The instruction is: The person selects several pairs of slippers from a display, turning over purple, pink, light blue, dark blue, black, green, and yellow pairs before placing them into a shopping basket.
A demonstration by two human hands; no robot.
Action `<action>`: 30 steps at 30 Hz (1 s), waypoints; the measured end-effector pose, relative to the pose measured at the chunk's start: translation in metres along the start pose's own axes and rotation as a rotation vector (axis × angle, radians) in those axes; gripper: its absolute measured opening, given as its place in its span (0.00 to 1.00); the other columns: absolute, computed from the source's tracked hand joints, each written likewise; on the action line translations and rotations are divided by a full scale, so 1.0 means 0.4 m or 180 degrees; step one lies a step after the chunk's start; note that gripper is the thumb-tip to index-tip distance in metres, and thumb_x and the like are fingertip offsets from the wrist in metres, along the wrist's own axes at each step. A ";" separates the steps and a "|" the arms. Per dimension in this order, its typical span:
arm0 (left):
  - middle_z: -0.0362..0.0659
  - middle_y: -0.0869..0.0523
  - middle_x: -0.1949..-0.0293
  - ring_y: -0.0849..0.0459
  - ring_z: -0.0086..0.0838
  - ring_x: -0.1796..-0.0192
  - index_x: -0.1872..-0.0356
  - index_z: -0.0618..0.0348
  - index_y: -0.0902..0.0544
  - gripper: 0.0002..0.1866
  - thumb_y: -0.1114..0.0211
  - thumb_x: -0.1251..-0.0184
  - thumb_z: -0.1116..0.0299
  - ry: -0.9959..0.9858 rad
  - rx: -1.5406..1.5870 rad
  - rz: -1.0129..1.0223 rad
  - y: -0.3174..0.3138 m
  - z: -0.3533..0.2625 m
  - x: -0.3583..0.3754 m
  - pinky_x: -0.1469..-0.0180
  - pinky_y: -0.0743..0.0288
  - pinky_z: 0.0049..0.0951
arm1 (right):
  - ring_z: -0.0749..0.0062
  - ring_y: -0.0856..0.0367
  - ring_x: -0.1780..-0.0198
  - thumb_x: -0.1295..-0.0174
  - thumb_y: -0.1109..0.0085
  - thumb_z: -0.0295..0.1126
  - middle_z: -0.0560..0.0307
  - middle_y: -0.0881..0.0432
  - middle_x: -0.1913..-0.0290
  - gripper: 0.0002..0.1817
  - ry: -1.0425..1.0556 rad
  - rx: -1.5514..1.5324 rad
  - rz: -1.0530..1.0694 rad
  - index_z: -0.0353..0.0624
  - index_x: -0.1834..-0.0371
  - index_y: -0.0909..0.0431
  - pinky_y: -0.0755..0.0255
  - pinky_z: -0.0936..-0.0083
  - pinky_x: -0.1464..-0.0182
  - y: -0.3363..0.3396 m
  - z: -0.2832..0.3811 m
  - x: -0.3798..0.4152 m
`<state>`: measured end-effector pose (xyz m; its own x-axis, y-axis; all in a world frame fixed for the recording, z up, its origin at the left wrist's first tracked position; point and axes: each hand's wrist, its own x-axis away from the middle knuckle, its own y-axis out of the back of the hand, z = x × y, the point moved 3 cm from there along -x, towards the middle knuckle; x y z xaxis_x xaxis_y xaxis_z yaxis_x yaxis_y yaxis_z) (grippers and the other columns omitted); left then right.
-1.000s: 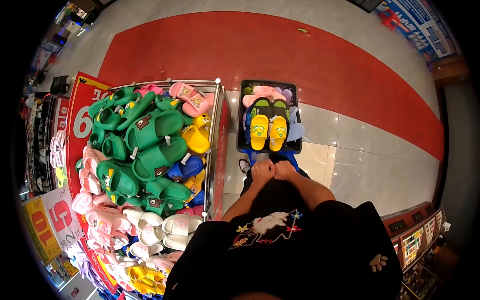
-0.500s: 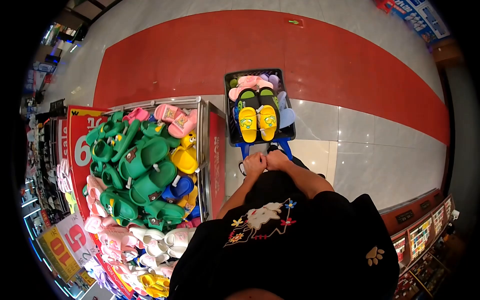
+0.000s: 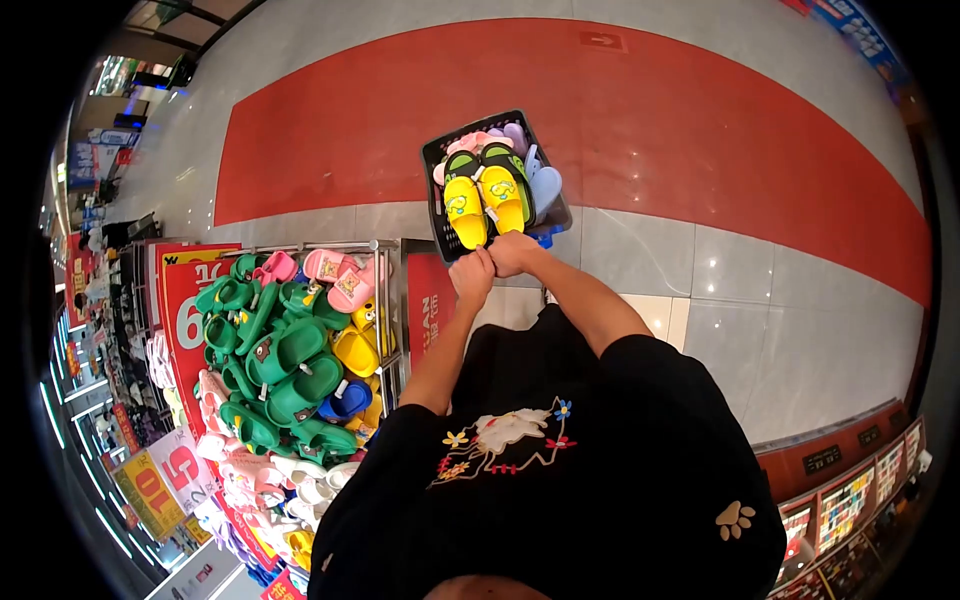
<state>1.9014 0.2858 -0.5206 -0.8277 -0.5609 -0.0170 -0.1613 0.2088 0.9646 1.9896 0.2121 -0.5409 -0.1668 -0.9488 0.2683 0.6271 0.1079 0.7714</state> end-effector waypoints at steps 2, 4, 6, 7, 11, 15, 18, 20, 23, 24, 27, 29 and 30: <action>0.58 0.20 0.83 0.19 0.52 0.80 0.86 0.65 0.18 0.25 0.51 0.32 0.61 0.0073 -0.0075 0.0001 -0.003 -0.001 -0.028 0.75 0.25 0.47 | 0.48 0.17 0.69 0.48 0.47 0.42 0.44 0.16 0.72 0.16 0.0122 0.0003 0.0040 0.42 0.77 0.18 0.23 0.58 0.62 0.021 -0.017 -0.026; 0.59 0.20 0.83 0.19 0.52 0.80 0.85 0.65 0.18 0.25 0.51 0.32 0.61 0.0112 -0.0139 0.0024 -0.006 -0.005 -0.071 0.75 0.25 0.48 | 0.48 0.16 0.68 0.49 0.46 0.43 0.44 0.16 0.73 0.16 0.0112 0.0049 -0.0004 0.42 0.77 0.17 0.23 0.58 0.61 0.055 -0.035 -0.044; 0.59 0.19 0.82 0.18 0.53 0.79 0.84 0.66 0.18 0.26 0.52 0.31 0.60 0.0216 -0.0156 -0.0022 -0.014 0.000 -0.112 0.73 0.25 0.49 | 0.48 0.17 0.69 0.50 0.45 0.43 0.43 0.16 0.73 0.16 0.0201 0.0077 -0.0042 0.41 0.78 0.18 0.23 0.58 0.62 0.077 -0.055 -0.068; 0.57 0.20 0.84 0.19 0.51 0.81 0.87 0.65 0.18 0.25 0.49 0.33 0.61 0.0135 -0.0262 -0.0168 -0.020 -0.001 -0.125 0.76 0.25 0.46 | 0.47 0.17 0.69 0.51 0.44 0.43 0.43 0.16 0.74 0.16 0.0260 0.0106 -0.0071 0.41 0.79 0.18 0.23 0.57 0.63 0.081 -0.067 -0.081; 0.60 0.18 0.78 0.17 0.55 0.74 0.82 0.67 0.18 0.28 0.54 0.29 0.58 0.0389 -0.0270 0.0266 -0.016 0.014 -0.227 0.68 0.24 0.51 | 0.48 0.17 0.72 0.53 0.42 0.45 0.44 0.17 0.75 0.16 0.0451 0.0148 -0.0291 0.41 0.79 0.18 0.23 0.57 0.65 0.128 -0.107 -0.156; 0.59 0.18 0.79 0.17 0.53 0.74 0.83 0.66 0.18 0.28 0.53 0.29 0.58 0.0081 -0.0180 0.0550 -0.040 0.060 -0.312 0.66 0.22 0.49 | 0.48 0.18 0.73 0.55 0.40 0.46 0.44 0.18 0.77 0.19 0.0562 0.0233 -0.0307 0.39 0.78 0.19 0.22 0.58 0.66 0.171 -0.136 -0.216; 0.59 0.17 0.78 0.17 0.54 0.73 0.83 0.66 0.18 0.28 0.55 0.28 0.57 -0.0128 0.0124 0.0821 -0.080 0.111 -0.389 0.65 0.22 0.49 | 0.49 0.17 0.72 0.55 0.38 0.45 0.45 0.17 0.75 0.17 0.0649 0.0316 -0.0211 0.40 0.75 0.19 0.22 0.59 0.65 0.221 -0.158 -0.268; 0.59 0.17 0.77 0.16 0.54 0.72 0.83 0.66 0.18 0.29 0.56 0.28 0.57 -0.0066 0.0110 0.0813 -0.096 0.114 -0.431 0.64 0.22 0.49 | 0.49 0.18 0.73 0.56 0.37 0.46 0.46 0.17 0.76 0.18 0.0694 0.0382 -0.0155 0.40 0.76 0.20 0.22 0.59 0.66 0.244 -0.184 -0.311; 0.58 0.17 0.78 0.16 0.53 0.73 0.82 0.65 0.17 0.29 0.57 0.28 0.57 0.0513 -0.0141 0.0606 -0.051 0.043 -0.516 0.67 0.22 0.47 | 0.49 0.18 0.74 0.56 0.37 0.46 0.46 0.17 0.77 0.17 0.0823 0.0441 -0.0049 0.40 0.78 0.19 0.22 0.59 0.67 0.307 -0.241 -0.370; 0.58 0.17 0.78 0.16 0.53 0.73 0.82 0.65 0.17 0.29 0.57 0.28 0.57 0.0539 -0.0100 0.0599 -0.058 0.033 -0.536 0.67 0.22 0.47 | 0.49 0.18 0.74 0.56 0.38 0.45 0.46 0.17 0.77 0.17 0.0855 0.0489 -0.0052 0.40 0.78 0.19 0.22 0.59 0.67 0.311 -0.266 -0.384; 0.57 0.18 0.81 0.17 0.51 0.77 0.84 0.64 0.17 0.29 0.56 0.29 0.57 0.0616 -0.0019 0.0367 -0.064 0.017 -0.617 0.72 0.23 0.47 | 0.50 0.17 0.74 0.55 0.38 0.45 0.46 0.17 0.77 0.17 0.0979 0.0610 -0.0011 0.40 0.80 0.19 0.22 0.59 0.67 0.337 -0.328 -0.449; 0.57 0.18 0.81 0.17 0.51 0.77 0.85 0.64 0.17 0.29 0.56 0.29 0.57 0.0742 0.0066 0.0358 -0.066 0.029 -0.656 0.72 0.23 0.47 | 0.50 0.17 0.74 0.55 0.39 0.45 0.46 0.17 0.77 0.16 0.1048 0.0696 0.0102 0.41 0.80 0.19 0.22 0.60 0.67 0.345 -0.351 -0.496; 0.57 0.18 0.81 0.17 0.50 0.77 0.85 0.64 0.17 0.29 0.55 0.29 0.57 0.0797 0.0105 0.0341 -0.064 0.035 -0.678 0.72 0.23 0.47 | 0.50 0.17 0.74 0.55 0.39 0.45 0.46 0.17 0.77 0.16 0.1092 0.0725 0.0156 0.41 0.80 0.19 0.22 0.60 0.67 0.362 -0.354 -0.516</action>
<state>2.1225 0.4439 -0.5446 -0.6830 -0.7140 0.1543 -0.1007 0.3013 0.9482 2.2224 0.3814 -0.5661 0.1467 -0.9806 0.1297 0.4372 0.1819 0.8808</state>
